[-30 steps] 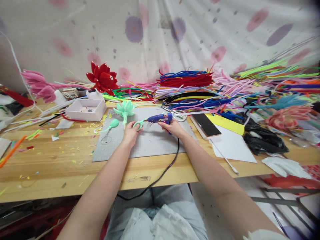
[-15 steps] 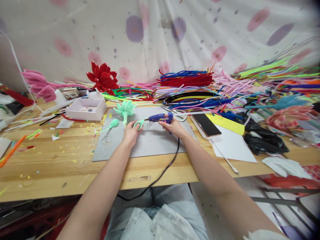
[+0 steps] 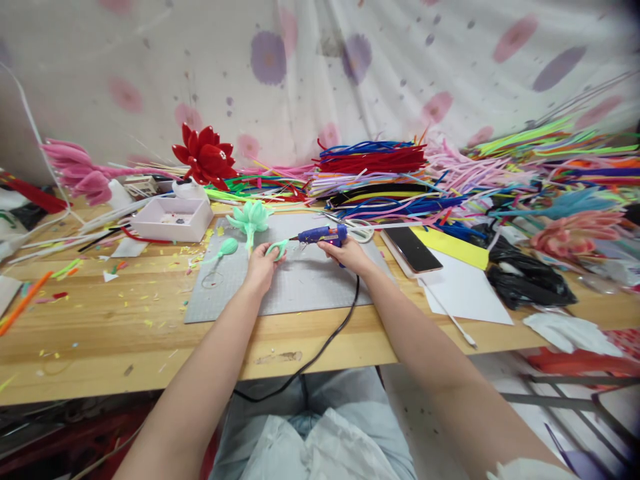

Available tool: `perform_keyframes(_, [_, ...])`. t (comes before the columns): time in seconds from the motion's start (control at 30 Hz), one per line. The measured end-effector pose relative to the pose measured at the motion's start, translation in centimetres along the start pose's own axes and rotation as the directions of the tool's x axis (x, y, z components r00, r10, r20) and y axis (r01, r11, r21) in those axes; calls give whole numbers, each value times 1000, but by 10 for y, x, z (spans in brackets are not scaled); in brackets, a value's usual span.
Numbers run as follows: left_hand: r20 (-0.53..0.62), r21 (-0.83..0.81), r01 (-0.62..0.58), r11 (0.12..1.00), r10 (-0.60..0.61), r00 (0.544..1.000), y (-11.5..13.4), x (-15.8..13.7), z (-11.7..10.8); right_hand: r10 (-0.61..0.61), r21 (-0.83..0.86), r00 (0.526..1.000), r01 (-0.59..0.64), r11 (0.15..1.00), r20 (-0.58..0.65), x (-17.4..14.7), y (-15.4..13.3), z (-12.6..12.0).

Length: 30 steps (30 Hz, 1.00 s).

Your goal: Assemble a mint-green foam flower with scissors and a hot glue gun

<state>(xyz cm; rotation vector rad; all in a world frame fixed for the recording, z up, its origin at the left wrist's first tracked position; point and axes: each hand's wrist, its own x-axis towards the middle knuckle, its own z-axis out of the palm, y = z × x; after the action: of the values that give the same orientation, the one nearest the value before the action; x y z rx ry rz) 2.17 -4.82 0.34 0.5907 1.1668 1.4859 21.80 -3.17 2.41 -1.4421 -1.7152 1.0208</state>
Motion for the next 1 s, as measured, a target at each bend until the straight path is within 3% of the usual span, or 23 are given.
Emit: perform_keyframes(1.0, [5, -5, 19, 1000, -19, 1000, 1, 1, -1, 2, 3, 1000, -2, 1000, -9, 2, 0, 2])
